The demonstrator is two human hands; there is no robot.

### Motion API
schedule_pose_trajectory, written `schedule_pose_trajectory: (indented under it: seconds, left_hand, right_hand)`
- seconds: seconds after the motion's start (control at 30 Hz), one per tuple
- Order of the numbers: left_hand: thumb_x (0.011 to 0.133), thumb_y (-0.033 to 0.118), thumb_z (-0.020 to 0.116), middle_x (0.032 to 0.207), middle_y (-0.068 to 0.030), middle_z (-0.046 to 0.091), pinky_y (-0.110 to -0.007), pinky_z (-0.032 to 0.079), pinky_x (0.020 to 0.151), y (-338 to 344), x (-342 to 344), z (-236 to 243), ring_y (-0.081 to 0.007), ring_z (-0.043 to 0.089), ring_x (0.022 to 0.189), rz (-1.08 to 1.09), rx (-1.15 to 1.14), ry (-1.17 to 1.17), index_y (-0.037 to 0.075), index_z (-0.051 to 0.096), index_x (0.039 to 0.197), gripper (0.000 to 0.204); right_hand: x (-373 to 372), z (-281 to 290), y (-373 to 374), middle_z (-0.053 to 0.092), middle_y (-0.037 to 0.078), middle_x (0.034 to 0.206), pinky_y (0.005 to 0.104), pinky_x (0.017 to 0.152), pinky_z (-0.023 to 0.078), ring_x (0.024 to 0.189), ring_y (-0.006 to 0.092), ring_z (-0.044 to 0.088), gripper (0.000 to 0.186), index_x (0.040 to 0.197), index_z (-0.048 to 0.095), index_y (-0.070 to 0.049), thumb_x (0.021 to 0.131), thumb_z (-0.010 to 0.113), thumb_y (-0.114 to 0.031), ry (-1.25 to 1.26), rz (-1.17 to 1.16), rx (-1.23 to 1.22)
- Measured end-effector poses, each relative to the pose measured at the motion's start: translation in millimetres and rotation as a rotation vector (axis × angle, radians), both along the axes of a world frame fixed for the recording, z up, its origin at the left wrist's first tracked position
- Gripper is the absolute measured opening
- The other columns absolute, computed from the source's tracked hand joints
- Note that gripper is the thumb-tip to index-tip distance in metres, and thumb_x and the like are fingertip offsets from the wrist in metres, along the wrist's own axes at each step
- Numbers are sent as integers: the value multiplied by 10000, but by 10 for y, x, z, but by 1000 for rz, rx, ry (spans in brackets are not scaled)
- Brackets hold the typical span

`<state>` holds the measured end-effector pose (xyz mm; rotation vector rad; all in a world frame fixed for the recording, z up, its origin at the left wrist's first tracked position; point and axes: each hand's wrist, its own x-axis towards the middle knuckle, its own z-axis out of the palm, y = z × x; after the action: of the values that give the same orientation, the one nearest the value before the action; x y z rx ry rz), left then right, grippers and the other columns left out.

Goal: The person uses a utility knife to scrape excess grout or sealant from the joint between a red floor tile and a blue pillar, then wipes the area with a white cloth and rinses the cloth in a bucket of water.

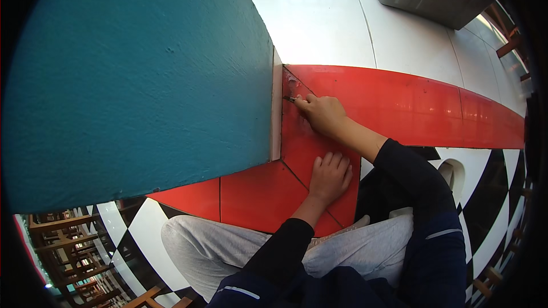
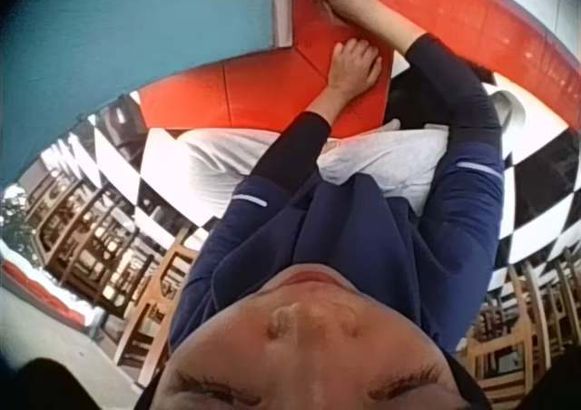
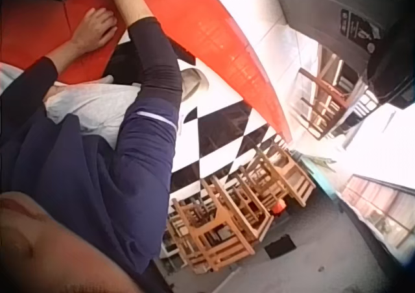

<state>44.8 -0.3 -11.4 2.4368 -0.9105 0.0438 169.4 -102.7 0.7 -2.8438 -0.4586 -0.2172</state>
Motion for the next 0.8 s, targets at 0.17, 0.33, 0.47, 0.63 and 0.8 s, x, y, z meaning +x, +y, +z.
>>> schedule_pose_trajectory:
  seconds: [0.17, 0.33, 0.47, 0.63, 0.8]
  left_hand:
    - [796, 215, 601, 969, -102, 571, -397, 359, 745, 27, 13, 2, -250, 524, 939, 4, -50, -29, 74, 587, 899, 175]
    - [796, 217, 602, 1002, -107, 577, -397, 358, 741, 10, 21, -20, -247, 524, 939, 0, -12, -18, 70, 587, 921, 193]
    - [798, 218, 598, 1007, -106, 575, -396, 357, 738, 48, 27, -7, -247, 522, 936, -2, -76, -73, 71, 587, 930, 198]
    - [804, 217, 588, 1002, -95, 574, -392, 356, 736, 39, 29, -32, -245, 521, 937, 7, -21, -20, 71, 585, 951, 207]
    - [809, 220, 585, 988, -88, 573, -400, 355, 743, 12, 32, 33, -248, 518, 972, -12, 17, 23, 80, 590, 960, 206]
  right_hand:
    - [-242, 14, 78, 592, 83, 786, 396, 466, 480, 581, 281, 625, 290, 1141, 533, -114, 867, 541, -208, 61, 108, -9]
    - [-100, 81, 7, 603, 119, 844, 397, 471, 495, 607, 276, 640, 333, 1188, 505, -113, 855, 491, -111, 117, 62, -13]
    - [-347, 39, 84, 602, 104, 862, 392, 469, 494, 580, 282, 624, 352, 1208, 485, -113, 856, 474, -115, 132, 167, -37]
    - [-253, 36, 93, 603, 98, 870, 391, 460, 490, 580, 272, 626, 333, 1195, 493, -118, 863, 465, -121, 104, 103, -13]
    - [-141, 28, -17, 595, 86, 807, 384, 452, 484, 575, 266, 626, 304, 1164, 526, -116, 863, 511, -156, 45, 37, -9]
